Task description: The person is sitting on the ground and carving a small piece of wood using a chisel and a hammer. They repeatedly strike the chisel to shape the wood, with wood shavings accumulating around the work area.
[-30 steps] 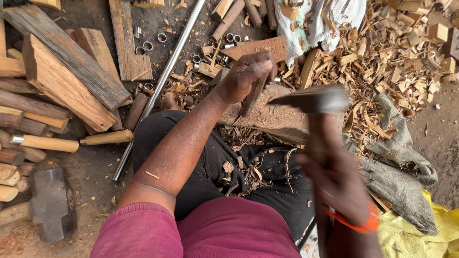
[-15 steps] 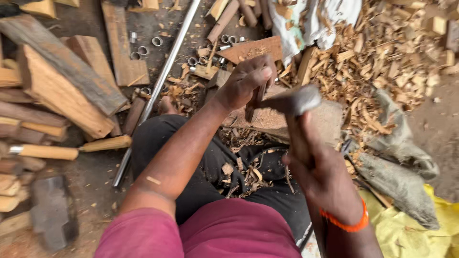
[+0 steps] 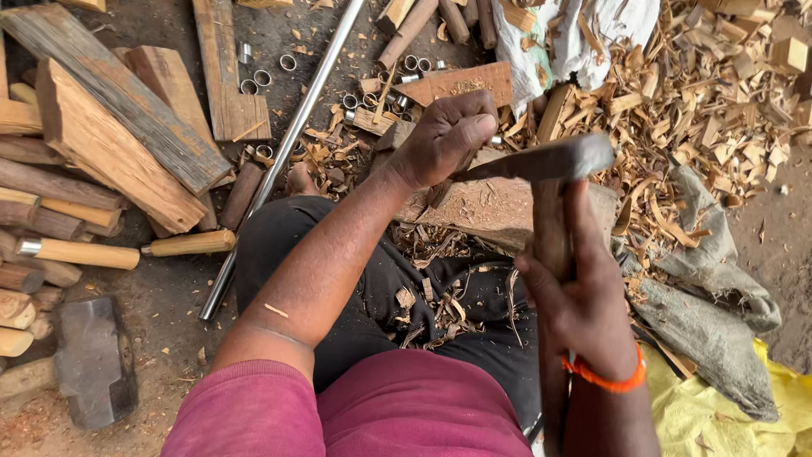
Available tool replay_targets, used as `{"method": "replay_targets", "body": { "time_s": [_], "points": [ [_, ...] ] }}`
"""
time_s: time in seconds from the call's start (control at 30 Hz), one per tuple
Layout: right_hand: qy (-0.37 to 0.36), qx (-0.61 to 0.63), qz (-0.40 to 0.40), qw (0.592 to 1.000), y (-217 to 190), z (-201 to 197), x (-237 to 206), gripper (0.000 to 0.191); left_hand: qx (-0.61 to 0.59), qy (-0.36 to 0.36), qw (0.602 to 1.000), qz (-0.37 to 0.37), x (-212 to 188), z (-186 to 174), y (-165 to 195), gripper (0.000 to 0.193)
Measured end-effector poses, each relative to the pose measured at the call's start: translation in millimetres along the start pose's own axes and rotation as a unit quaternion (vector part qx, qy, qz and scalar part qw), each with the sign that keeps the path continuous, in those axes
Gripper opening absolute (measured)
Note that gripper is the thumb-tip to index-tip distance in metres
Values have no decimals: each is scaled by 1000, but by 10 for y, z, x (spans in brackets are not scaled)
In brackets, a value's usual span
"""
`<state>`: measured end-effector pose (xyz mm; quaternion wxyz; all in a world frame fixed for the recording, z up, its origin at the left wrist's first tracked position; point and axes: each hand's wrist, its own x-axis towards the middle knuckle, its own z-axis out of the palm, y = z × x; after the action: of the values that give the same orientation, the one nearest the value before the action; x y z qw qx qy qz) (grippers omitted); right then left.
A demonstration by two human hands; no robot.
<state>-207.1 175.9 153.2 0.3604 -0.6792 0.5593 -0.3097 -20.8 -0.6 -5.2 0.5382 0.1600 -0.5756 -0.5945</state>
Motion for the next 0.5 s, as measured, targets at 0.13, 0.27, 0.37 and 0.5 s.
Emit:
{"method": "replay_targets", "body": {
  "time_s": [0.13,0.27,0.37,0.5],
  "points": [
    [53,52,-23,997,-203,-170,-318,83,-70,40,996,-34,-5,-107,-14,39],
    [80,11,-37,996,-215,-127,-309,83,-41,42,997,-44,-29,-166,30,43],
    [20,37,-18,999,-76,74,-45,88,-32,56,998,-9,32,-139,51,42],
    [-15,127,16,992,53,149,93,91,-23,25,999,14,4,-41,42,39]
  ]
}}
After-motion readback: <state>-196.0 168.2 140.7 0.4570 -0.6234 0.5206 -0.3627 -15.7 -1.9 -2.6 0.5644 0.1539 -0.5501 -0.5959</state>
